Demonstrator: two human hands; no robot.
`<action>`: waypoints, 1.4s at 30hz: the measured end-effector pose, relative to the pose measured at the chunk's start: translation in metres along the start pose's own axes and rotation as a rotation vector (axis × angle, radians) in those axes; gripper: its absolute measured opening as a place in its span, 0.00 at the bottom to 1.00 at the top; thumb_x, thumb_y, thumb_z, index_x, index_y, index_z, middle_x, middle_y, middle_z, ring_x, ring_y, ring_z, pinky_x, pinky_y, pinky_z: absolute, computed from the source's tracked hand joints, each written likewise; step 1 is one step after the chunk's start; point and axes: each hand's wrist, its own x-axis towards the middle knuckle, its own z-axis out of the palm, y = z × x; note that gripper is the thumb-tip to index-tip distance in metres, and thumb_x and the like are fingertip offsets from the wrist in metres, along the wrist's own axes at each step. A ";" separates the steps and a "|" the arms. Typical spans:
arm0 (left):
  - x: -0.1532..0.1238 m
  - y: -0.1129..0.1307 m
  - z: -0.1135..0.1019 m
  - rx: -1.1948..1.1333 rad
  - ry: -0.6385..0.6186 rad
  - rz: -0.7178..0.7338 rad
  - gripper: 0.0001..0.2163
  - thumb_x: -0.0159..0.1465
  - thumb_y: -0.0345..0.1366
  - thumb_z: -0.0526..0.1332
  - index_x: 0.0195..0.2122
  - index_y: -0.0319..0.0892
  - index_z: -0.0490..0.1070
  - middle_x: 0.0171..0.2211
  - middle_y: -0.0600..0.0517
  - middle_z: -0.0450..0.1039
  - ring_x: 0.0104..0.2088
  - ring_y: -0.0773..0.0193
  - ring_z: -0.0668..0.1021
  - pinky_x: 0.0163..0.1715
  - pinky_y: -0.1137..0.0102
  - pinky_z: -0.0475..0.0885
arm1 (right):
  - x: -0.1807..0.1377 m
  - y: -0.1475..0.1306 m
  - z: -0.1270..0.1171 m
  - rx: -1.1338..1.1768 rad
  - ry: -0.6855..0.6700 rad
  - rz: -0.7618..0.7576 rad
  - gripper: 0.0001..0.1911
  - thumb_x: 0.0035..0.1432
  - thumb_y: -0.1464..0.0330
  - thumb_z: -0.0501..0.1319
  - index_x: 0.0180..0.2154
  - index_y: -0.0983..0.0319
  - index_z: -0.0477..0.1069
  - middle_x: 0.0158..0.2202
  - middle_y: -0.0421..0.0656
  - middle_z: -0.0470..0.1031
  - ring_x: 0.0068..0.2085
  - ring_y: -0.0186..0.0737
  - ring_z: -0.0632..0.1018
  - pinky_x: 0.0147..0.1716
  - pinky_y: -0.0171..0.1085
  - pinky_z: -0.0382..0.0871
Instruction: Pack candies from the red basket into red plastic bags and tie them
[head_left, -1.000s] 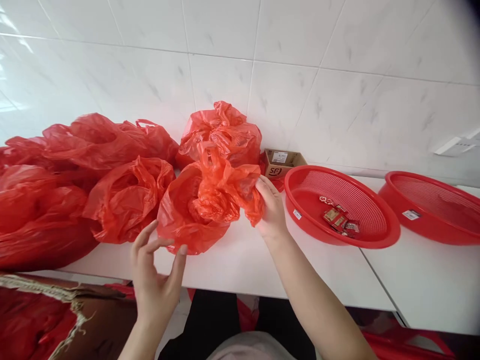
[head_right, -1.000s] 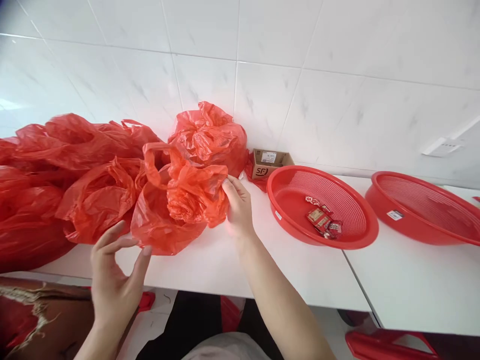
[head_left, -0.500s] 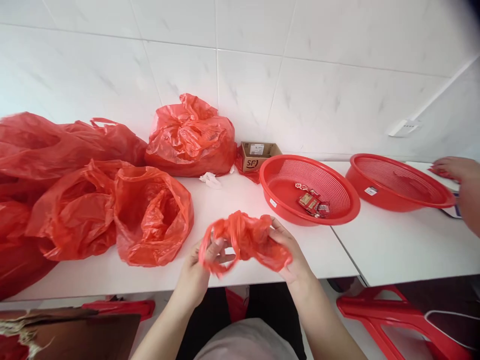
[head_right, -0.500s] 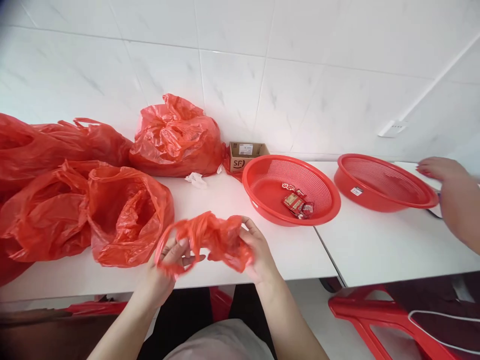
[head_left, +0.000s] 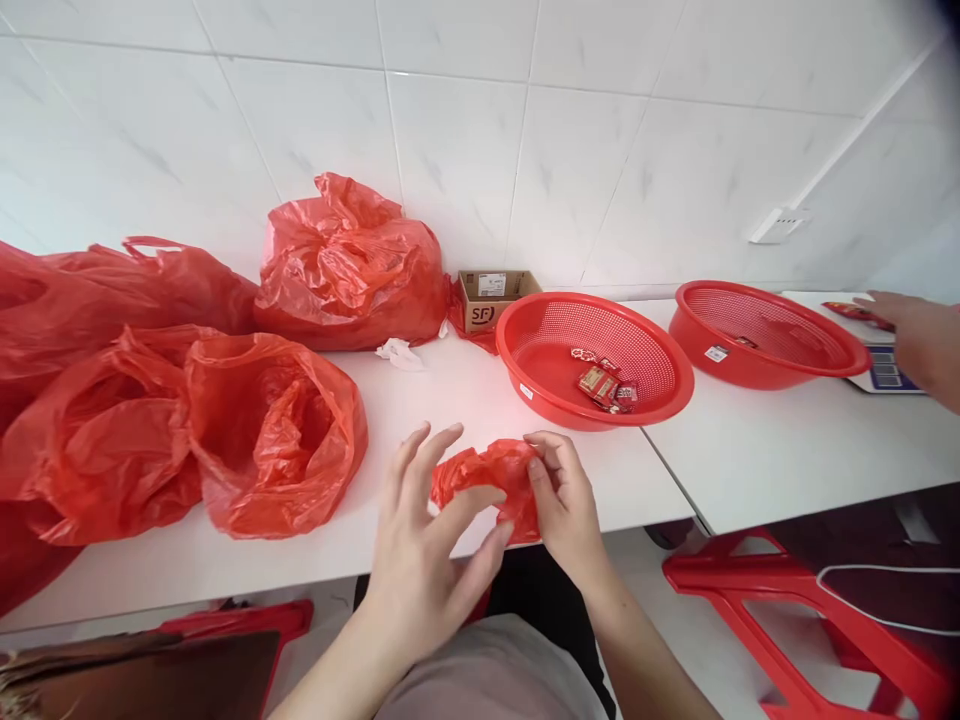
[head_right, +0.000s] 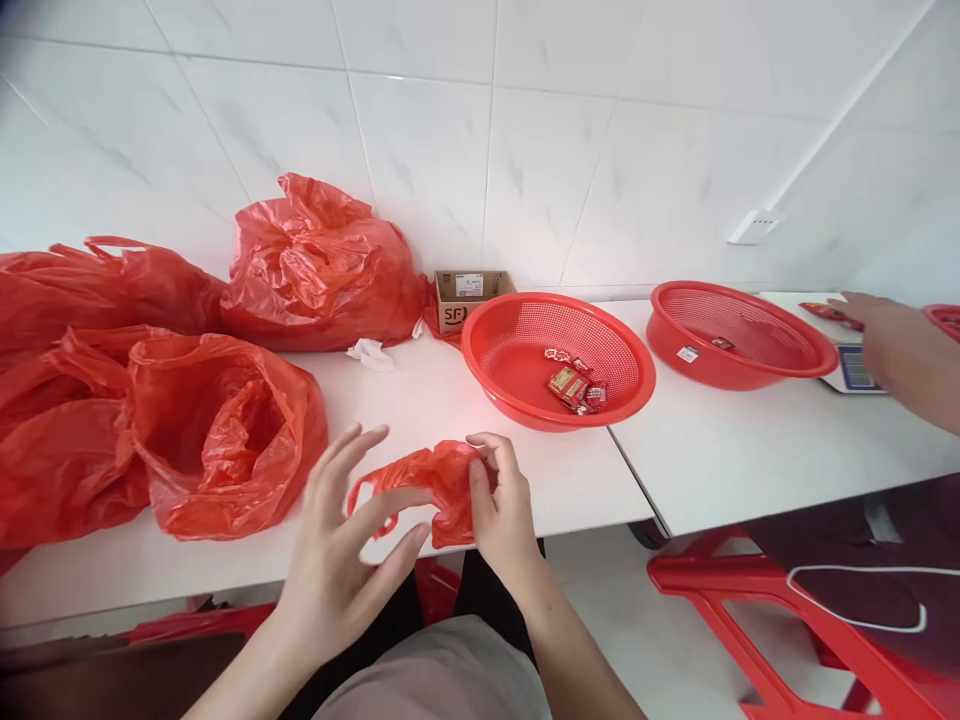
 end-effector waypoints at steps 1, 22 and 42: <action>0.002 -0.002 0.009 0.072 -0.060 -0.025 0.07 0.63 0.34 0.61 0.42 0.49 0.75 0.65 0.45 0.56 0.66 0.39 0.56 0.59 0.40 0.57 | -0.001 0.000 0.001 -0.017 -0.019 -0.017 0.10 0.68 0.63 0.52 0.49 0.56 0.64 0.46 0.45 0.76 0.47 0.40 0.77 0.44 0.38 0.71; 0.011 -0.090 0.026 0.369 -0.432 -0.413 0.16 0.60 0.23 0.50 0.42 0.42 0.74 0.49 0.43 0.71 0.39 0.53 0.78 0.30 0.65 0.70 | 0.016 -0.004 -0.070 -0.165 0.190 0.023 0.07 0.62 0.64 0.59 0.37 0.58 0.74 0.42 0.44 0.74 0.46 0.45 0.74 0.50 0.45 0.66; 0.028 -0.096 -0.014 0.450 -0.470 -0.504 0.17 0.63 0.33 0.50 0.49 0.44 0.71 0.43 0.44 0.68 0.33 0.53 0.78 0.28 0.64 0.68 | 0.033 -0.003 -0.050 -0.889 -0.838 0.062 0.41 0.53 0.73 0.61 0.67 0.48 0.54 0.61 0.45 0.69 0.54 0.55 0.76 0.47 0.48 0.71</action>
